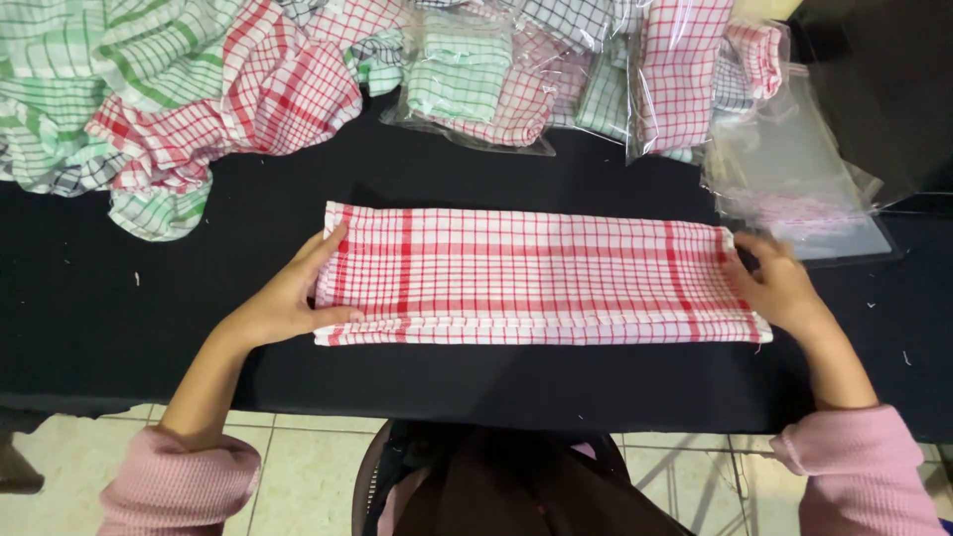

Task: Folding kitchen towels and placing them into plastic bags for packaging

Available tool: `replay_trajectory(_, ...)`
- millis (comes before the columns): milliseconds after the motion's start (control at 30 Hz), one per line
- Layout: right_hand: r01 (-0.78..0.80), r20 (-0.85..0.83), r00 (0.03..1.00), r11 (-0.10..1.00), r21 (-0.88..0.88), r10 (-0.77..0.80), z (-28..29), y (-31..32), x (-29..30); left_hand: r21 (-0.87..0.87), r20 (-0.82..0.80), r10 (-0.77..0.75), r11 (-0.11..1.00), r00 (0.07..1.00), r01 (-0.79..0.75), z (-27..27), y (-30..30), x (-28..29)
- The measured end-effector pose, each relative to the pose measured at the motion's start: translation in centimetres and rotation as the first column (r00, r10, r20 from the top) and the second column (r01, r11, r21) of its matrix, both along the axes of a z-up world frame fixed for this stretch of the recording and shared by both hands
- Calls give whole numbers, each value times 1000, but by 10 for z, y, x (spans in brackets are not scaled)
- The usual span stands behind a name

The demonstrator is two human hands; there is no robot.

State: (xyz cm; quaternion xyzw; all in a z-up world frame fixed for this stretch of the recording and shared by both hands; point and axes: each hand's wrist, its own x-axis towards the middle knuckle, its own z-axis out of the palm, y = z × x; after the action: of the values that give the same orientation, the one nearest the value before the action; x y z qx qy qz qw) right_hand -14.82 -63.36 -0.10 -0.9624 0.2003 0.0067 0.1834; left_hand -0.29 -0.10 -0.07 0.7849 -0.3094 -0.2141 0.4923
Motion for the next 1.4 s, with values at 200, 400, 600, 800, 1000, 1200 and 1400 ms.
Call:
replay_trajectory(200,-446,598,798,738,506,73,66,155,24,-21,208,86,996,974,-83,6,-7,-4)
replay_trajectory(400,-426,369,816,-32,904,-445,-41,296,87,9,213,104,994,971,-109,24,-10,-8)
replay_trajectory(600,-361,420,801,215,907,-427,-36,351,96,1,274,58,998,960,-60,50,-13,-10)
replay_trajectory(800,-326,239,859,-124,937,-452,-44,330,104,-92,397,-23,994,917,64,116,-64,-21)
replay_trajectory(1000,-155,19,938,-370,916,-345,-52,281,119,-161,457,-76,973,886,167,93,-175,-2)
replay_trajectory(1200,37,-211,933,-505,863,-292,-10,225,99,39,403,-236,970,884,241,74,-261,-16)
replay_trajectory(1400,117,-207,921,-273,955,-329,-6,187,90,-71,233,-310,940,922,334,32,-277,-20)
